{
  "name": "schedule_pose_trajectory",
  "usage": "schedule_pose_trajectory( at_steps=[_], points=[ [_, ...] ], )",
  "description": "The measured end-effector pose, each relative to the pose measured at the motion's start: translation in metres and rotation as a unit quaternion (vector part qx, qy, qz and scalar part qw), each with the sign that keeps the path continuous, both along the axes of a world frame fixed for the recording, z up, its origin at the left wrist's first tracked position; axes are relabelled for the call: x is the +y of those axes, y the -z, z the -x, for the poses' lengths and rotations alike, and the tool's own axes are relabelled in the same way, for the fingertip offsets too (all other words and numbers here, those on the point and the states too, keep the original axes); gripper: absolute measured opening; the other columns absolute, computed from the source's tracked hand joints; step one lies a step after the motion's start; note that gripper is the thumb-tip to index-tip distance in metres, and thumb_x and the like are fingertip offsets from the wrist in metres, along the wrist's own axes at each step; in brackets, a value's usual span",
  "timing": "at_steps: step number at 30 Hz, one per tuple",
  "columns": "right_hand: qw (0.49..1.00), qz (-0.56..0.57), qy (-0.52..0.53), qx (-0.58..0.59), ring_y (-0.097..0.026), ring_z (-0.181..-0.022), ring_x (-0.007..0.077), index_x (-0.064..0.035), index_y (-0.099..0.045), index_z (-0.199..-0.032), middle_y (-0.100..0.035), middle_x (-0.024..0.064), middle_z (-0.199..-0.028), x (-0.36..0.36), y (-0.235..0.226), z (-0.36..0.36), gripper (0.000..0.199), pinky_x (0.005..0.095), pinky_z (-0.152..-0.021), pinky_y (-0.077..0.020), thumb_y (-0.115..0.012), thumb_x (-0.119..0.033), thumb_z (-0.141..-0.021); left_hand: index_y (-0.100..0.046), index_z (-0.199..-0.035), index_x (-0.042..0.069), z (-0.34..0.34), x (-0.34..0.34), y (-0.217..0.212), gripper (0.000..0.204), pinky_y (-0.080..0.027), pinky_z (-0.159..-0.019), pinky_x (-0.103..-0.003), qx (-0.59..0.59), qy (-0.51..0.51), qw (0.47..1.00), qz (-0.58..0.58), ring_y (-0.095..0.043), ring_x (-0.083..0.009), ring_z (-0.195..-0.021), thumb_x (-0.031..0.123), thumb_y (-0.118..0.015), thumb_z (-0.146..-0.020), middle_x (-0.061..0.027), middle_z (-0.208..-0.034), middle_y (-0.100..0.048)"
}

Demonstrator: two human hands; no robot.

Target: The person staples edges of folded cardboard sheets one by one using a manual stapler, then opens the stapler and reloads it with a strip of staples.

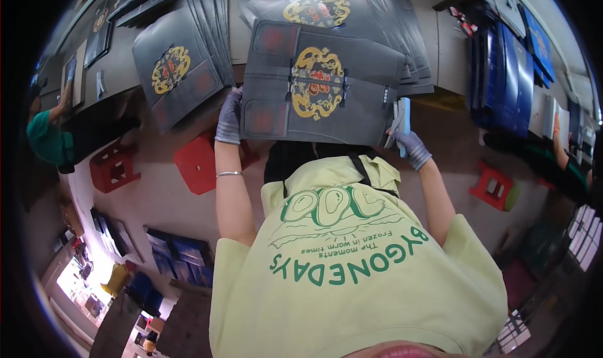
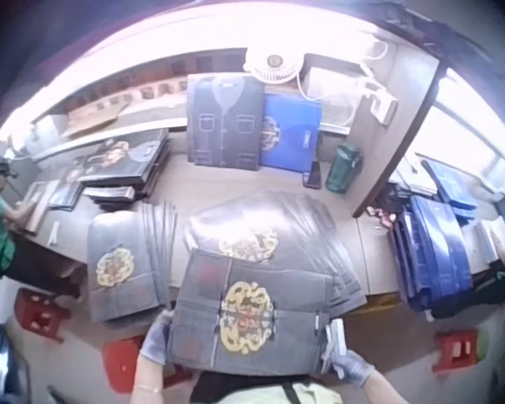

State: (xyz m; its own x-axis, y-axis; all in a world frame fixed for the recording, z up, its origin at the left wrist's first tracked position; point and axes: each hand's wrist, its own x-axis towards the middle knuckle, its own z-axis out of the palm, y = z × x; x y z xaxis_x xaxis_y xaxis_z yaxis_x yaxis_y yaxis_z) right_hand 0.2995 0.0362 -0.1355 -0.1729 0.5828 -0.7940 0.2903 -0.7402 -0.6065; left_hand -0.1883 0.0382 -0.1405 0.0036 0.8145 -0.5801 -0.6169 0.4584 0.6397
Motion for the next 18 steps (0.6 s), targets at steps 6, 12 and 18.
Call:
schedule_pose_trajectory(
  at_steps=[6,12,18],
  points=[
    [0.995,0.043,0.066,0.063,-0.056,-0.074,0.0114,-0.0039,-0.063,-0.1,-0.058,0.0019,-0.082,0.005,-0.015,0.028,0.039,0.025,-0.061,-0.0463,-0.071,-0.034,-0.076,-0.049,-0.123,-0.001,-0.036,0.002,-0.042,0.077,-0.031,-0.104,-0.036,-0.161,-0.214,0.96,-0.083,-0.046,-0.0261,-0.117,0.066,-0.03,-0.087,-0.0126,-0.125,-0.052],
    [0.95,0.067,0.192,0.239,-0.059,-0.084,0.0144,-0.0024,-0.059,-0.108,-0.06,0.0034,-0.09,0.011,-0.024,0.097,0.036,0.0311,-0.073,-0.0496,-0.066,-0.028,-0.082,-0.059,-0.089,0.001,-0.156,0.014,-0.051,0.016,-0.047,-0.075,-0.03,0.184,0.021,0.982,-0.033,-0.058,-0.0159,-0.078,0.013,-0.062,-0.079,-0.0073,-0.08,-0.06],
    [0.984,-0.048,-0.013,0.173,-0.059,-0.074,0.0126,-0.0022,-0.057,-0.099,-0.06,0.0045,-0.084,0.016,-0.029,0.101,0.03,0.0261,-0.07,-0.0474,-0.067,-0.024,-0.081,-0.059,-0.094,-0.002,-0.177,0.009,-0.01,0.022,-0.049,-0.047,-0.029,0.269,0.121,0.953,0.069,-0.058,-0.0155,-0.055,0.012,-0.062,-0.078,-0.0077,-0.073,-0.062]
  ],
)
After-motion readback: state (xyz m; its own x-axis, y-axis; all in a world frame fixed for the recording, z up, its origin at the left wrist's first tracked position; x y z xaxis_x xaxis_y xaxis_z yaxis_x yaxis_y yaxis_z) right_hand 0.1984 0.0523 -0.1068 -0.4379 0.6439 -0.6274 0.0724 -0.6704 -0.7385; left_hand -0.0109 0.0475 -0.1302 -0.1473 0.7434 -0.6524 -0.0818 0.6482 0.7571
